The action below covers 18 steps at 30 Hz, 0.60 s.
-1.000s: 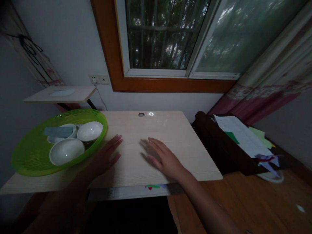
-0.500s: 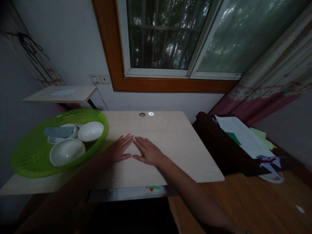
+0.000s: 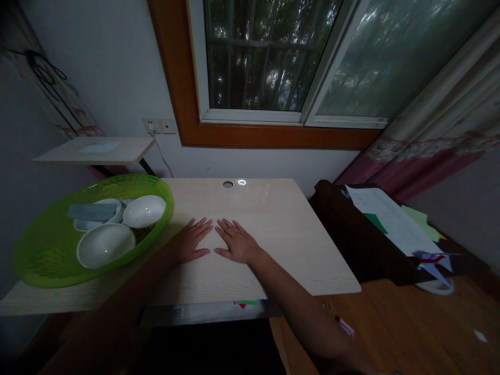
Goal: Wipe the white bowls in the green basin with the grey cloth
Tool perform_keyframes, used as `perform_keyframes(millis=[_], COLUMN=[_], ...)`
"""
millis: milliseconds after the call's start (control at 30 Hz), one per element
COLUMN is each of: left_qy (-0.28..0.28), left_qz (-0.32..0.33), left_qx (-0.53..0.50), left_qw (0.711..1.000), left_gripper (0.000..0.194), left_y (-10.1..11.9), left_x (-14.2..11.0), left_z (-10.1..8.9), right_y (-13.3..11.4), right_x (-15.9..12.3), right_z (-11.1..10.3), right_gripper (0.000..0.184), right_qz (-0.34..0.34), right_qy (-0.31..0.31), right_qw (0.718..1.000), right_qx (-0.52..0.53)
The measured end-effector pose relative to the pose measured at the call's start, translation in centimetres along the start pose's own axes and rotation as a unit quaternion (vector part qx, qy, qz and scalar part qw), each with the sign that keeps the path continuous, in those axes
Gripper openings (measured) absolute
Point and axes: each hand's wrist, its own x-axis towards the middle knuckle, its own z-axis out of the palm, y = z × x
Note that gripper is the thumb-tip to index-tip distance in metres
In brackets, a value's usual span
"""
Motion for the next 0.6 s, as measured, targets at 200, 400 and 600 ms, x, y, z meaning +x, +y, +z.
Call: perform_keyframes(millis=[200, 400, 600], left_qy=[0.011, 0.011, 0.010], left_qz=[0.000, -0.006, -0.011], left_qx=[-0.013, -0.014, -0.011], left_qw=[1.000, 1.000, 1.000], left_gripper=[0.080, 0.080, 0.079], left_y=[0.02, 0.10, 0.22], left_x=[-0.04, -0.01, 0.03], left_z=[-0.09, -0.07, -0.05], right_y=[-0.16, -0.10, 0.04], right_x=[-0.05, -0.08, -0.14], right_z=[-0.28, -0.18, -0.08], right_gripper=[0.080, 0.081, 0.081], right_qz=[0.002, 0.006, 0.001], right_qy=[0.005, 0.004, 0.002], right_qw=[1.000, 1.000, 1.000], right_qx=[0.011, 0.011, 0.003])
